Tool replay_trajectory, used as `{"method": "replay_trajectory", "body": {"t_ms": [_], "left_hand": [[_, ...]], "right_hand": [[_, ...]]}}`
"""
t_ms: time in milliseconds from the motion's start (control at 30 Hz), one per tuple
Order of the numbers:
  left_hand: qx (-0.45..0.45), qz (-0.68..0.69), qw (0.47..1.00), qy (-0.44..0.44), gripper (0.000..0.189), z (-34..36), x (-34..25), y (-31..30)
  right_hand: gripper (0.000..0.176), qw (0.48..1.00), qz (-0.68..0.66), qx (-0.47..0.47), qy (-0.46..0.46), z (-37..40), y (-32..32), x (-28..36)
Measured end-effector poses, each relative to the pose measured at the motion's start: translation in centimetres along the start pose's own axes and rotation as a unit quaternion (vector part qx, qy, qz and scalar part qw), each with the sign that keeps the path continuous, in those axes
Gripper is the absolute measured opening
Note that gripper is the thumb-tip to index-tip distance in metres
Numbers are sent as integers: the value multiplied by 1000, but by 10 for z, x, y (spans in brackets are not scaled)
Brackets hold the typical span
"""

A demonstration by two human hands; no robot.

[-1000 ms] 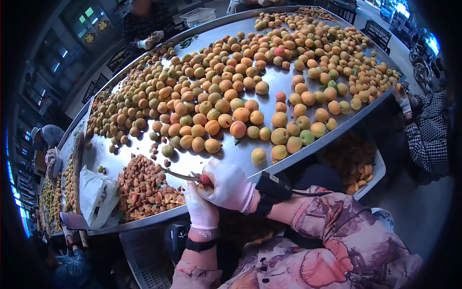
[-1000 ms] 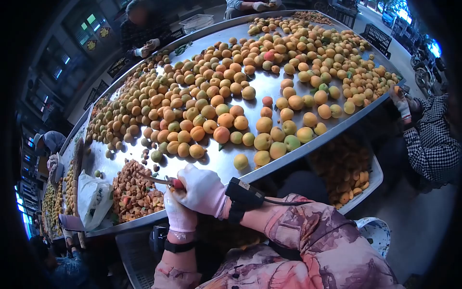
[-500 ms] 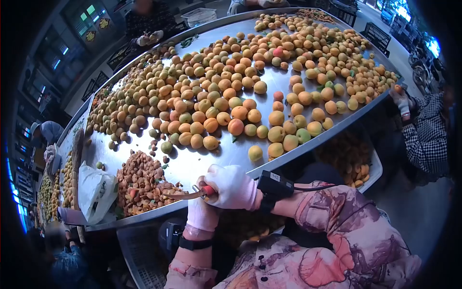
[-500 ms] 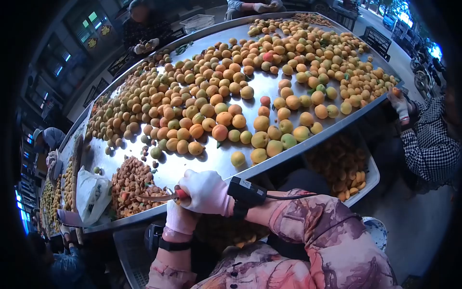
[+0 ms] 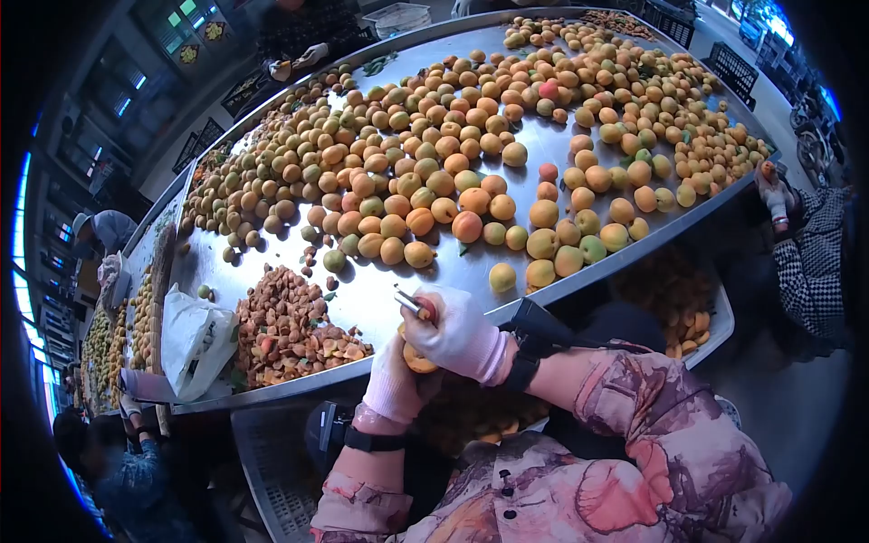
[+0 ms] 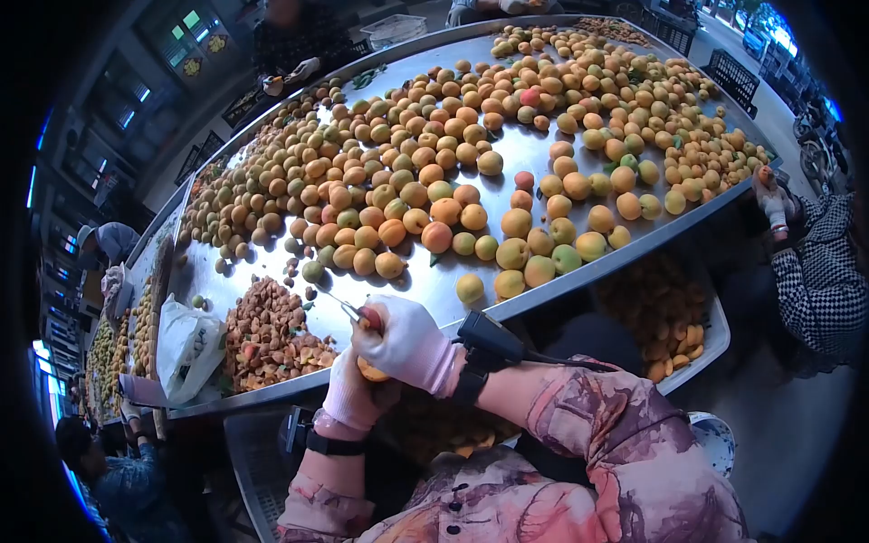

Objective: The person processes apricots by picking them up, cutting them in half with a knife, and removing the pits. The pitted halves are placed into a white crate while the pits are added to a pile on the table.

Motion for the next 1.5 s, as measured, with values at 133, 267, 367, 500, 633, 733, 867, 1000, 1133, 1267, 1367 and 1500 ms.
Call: {"method": "replay_trajectory", "body": {"t_ms": [133,267,367,500,633,733,867,1000,1133,1267,1367,1500], "left_hand": [[-45,-214,961,170,36,15,-38,15],[-86,16,995,46,49,16,-48,8],[-87,-3,994,62,66,21,-52,14],[-17,-318,891,324,43,16,-51,9],[-2,-358,871,336,60,13,-45,19],[7,-475,812,341,69,23,-50,33],[-3,-113,977,182,80,0,-29,18],[18,64,987,144,61,-1,-20,29],[-57,-114,957,259,35,8,-29,42],[-112,103,977,152,51,-2,-22,46],[-124,126,973,148,53,-4,-19,43],[-146,106,965,192,60,-9,-16,40]], "right_hand": [[23,988,-105,-14,112,-4,-14,6],[18,992,27,113,58,6,-19,17],[14,992,76,102,-11,7,-20,14],[9,945,-269,35,182,-9,-22,16],[28,893,-387,-13,232,-27,-31,33],[40,921,-348,-51,168,-34,-26,27],[39,865,-420,-94,257,-34,-19,20],[33,872,-393,-89,279,-34,-19,20],[12,962,-226,-96,116,-34,-12,18],[39,970,-189,-75,132,-29,-5,15],[38,964,-203,-67,161,-29,-2,10],[28,968,-205,-107,96,-28,6,0]]}}
Point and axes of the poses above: each hand's wrist, its own z-axis away from the middle knuckle, its own y-axis out of the palm, x = y × z, the point moved 4 cm from there along -z, towards the middle knuckle, and after that the axes turned 3 degrees about z, right-handed, at the moved point
